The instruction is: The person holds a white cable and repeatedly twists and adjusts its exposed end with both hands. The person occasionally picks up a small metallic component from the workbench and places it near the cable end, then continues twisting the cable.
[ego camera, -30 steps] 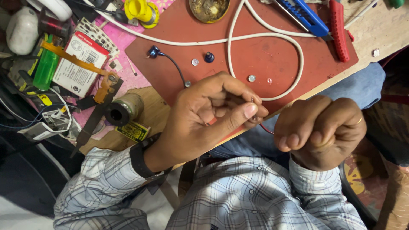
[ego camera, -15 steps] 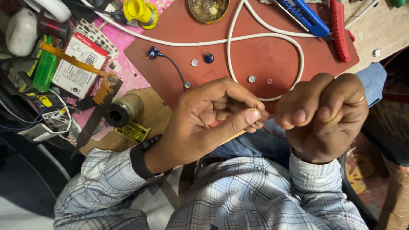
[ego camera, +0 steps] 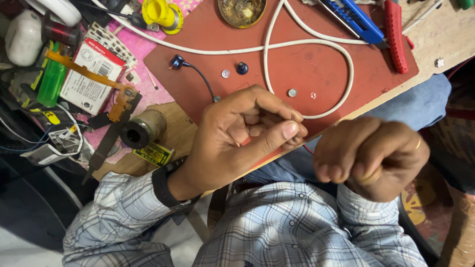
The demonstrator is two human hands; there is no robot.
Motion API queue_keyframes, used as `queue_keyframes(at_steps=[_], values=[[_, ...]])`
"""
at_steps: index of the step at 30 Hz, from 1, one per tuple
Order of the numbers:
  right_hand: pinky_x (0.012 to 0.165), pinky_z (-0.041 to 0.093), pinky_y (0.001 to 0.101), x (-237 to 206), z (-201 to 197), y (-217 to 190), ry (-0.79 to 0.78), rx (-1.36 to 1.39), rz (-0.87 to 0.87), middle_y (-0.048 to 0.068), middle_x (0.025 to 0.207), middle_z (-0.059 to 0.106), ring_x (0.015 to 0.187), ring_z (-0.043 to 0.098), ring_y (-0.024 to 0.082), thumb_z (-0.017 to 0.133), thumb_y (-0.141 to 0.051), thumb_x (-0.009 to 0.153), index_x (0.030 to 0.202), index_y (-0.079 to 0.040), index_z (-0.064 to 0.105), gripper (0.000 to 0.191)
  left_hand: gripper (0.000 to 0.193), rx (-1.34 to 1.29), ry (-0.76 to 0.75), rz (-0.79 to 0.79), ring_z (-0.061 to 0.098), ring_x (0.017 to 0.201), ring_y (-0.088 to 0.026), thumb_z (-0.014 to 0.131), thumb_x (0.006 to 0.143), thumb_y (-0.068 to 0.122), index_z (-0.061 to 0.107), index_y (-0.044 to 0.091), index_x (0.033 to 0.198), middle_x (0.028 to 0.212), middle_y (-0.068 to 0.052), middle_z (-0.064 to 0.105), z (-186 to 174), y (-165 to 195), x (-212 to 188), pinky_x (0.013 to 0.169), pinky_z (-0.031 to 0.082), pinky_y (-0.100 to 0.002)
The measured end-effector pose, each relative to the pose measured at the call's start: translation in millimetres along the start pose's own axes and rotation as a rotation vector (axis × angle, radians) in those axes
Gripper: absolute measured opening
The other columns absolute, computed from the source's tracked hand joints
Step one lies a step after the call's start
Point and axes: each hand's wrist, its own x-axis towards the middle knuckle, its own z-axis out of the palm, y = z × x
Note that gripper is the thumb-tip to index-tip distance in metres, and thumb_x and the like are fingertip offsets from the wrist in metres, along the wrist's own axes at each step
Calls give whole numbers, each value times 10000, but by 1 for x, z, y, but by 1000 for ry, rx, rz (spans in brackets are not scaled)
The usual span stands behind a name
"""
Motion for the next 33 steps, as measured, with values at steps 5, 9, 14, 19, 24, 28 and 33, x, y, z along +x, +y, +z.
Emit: queue_keyframes(at_steps=[5, 9, 14, 19, 24, 28, 33], values=[[627, 593, 390, 0, 4, -1, -22, -100, -8, 105, 777, 687, 665, 701, 197, 723, -141, 972, 884, -40, 596, 184, 62, 12, 4, 12, 732, 1021, -125, 632, 1110, -24, 601, -55, 1153, 1098, -145, 736, -1, 0, -1, 921, 637, -264], [600, 586, 355, 2, 3, 0, 84, -101, -1, 105, 786, 673, 666, 688, 178, 732, -160, 977, 903, -29, 595, 204, 71, 17, -21, 48, 726, 1050, -126, 623, 1127, -18, 582, -46, 1178, 1151, -154, 731, -3, 1, -1, 944, 629, -261], [625, 536, 261, 4, 11, -8, 144, -418, 42, 83, 853, 655, 676, 627, 130, 801, -191, 950, 1063, -11, 587, 301, 91, 64, -1, 30, 717, 1050, -125, 633, 1116, 4, 587, -48, 1175, 1142, -147, 726, -1, 1, -2, 940, 621, -262], [558, 422, 208, 20, 22, -23, 1, -960, 54, 123, 913, 698, 658, 563, 99, 875, -78, 824, 1042, 54, 672, 326, 104, 67, -22, 10, 692, 981, -105, 649, 1116, 16, 609, -52, 1184, 1107, -114, 712, 0, 5, -2, 906, 603, -244], [529, 377, 243, 35, 32, -34, -103, -1081, 70, 100, 794, 683, 603, 545, 108, 876, -2, 757, 962, 85, 729, 266, 111, 7, -36, -22, 681, 1055, -109, 649, 1111, 13, 608, -49, 1194, 1131, -96, 681, -1, 4, -2, 962, 596, -252], [597, 467, 266, 43, 30, -35, -194, -1035, 21, 132, 840, 699, 705, 644, 165, 831, 40, 781, 969, 83, 716, 224, 80, -56, -59, -67, 654, 999, -115, 640, 1136, 7, 601, -51, 1175, 1106, -97, 674, -3, 4, -2, 937, 584, -259], [602, 500, 274, 43, 27, -35, -176, -994, 88, 145, 845, 720, 717, 687, 181, 797, 46, 806, 915, 69, 711, 140, 71, -85, -75, -116, 704, 1010, -140, 637, 1122, 8, 602, -47, 1149, 1094, -109, 689, -6, 5, 2, 927, 605, -285]])
